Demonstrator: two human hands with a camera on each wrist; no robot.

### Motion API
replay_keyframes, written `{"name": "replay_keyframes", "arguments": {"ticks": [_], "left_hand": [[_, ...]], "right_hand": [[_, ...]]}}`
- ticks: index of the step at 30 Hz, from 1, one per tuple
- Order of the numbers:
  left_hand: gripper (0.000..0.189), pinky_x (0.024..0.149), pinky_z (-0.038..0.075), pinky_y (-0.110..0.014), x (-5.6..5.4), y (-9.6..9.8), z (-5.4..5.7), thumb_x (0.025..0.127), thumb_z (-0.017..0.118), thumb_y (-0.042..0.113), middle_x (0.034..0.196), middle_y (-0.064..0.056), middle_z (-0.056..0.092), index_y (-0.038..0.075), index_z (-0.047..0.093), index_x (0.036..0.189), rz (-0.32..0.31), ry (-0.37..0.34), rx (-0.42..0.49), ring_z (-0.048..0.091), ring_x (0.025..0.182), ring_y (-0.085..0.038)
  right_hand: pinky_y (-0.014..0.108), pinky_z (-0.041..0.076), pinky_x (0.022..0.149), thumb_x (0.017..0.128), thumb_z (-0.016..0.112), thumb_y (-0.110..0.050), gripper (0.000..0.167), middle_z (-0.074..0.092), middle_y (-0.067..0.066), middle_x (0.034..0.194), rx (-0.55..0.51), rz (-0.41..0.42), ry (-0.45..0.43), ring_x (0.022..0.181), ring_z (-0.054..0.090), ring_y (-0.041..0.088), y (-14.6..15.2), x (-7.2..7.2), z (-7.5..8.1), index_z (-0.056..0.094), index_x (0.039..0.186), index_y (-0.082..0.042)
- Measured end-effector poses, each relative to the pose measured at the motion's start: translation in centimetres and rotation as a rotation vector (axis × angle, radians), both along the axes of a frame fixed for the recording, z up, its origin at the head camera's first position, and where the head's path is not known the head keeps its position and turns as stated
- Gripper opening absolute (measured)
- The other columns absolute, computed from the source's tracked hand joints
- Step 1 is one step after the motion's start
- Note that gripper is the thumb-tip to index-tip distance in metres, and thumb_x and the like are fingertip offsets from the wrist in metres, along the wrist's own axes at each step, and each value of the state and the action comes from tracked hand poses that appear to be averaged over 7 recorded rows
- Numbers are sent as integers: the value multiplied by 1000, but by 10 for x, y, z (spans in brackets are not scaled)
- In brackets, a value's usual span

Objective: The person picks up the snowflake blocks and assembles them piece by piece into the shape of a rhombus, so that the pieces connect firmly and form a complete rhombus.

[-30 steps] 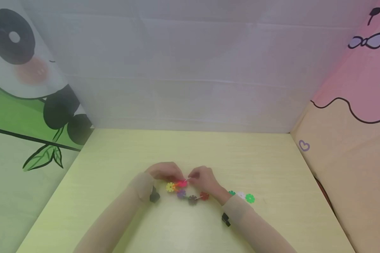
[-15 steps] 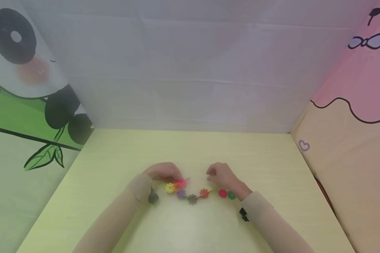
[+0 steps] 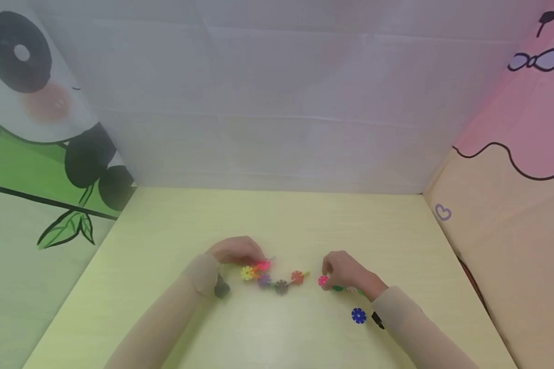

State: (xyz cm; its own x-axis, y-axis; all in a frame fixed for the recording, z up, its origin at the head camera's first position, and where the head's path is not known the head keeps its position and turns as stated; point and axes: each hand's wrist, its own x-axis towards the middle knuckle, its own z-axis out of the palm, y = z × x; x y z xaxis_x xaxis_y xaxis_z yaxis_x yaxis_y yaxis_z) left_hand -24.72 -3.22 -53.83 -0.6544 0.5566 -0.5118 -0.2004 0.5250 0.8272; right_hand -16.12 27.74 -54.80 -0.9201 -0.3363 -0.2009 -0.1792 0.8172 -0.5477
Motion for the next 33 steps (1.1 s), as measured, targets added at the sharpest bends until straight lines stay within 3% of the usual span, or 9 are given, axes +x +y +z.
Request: {"name": "replay_keyframes", "arguments": {"ticks": [7,13,26,33], "left_hand": [[12,56,45,-23,4,-1,1,84,72,13,71,-4,63,1,71,85,6,4,14,53,60,-12],[12,56,44,-23,4,-2,0,84,72,14,70,-4,62,1,71,84,12,17,13,52,60,-12],[10,59,46,-24,3,-3,3,85,70,10,75,-5,65,1,73,89,21,11,-1,54,63,-13],[10,61,47,-25,5,-3,3,85,70,11,75,-5,65,1,72,88,26,29,-5,55,64,-13]], "right_hand": [[31,46,65,72,85,-15,25,54,-2,77,-27,-22,35,72,49,17,4,-6,-9,61,81,-14],[31,47,66,81,77,-12,14,58,-3,78,-102,-78,46,72,53,17,8,-23,-12,64,85,-14],[35,49,74,84,73,-13,8,68,-2,85,-319,-95,32,80,60,17,-11,-55,2,73,92,-9],[32,49,66,85,73,-11,12,68,2,85,-453,-89,-48,75,60,18,-33,-62,3,72,94,-5]]}}
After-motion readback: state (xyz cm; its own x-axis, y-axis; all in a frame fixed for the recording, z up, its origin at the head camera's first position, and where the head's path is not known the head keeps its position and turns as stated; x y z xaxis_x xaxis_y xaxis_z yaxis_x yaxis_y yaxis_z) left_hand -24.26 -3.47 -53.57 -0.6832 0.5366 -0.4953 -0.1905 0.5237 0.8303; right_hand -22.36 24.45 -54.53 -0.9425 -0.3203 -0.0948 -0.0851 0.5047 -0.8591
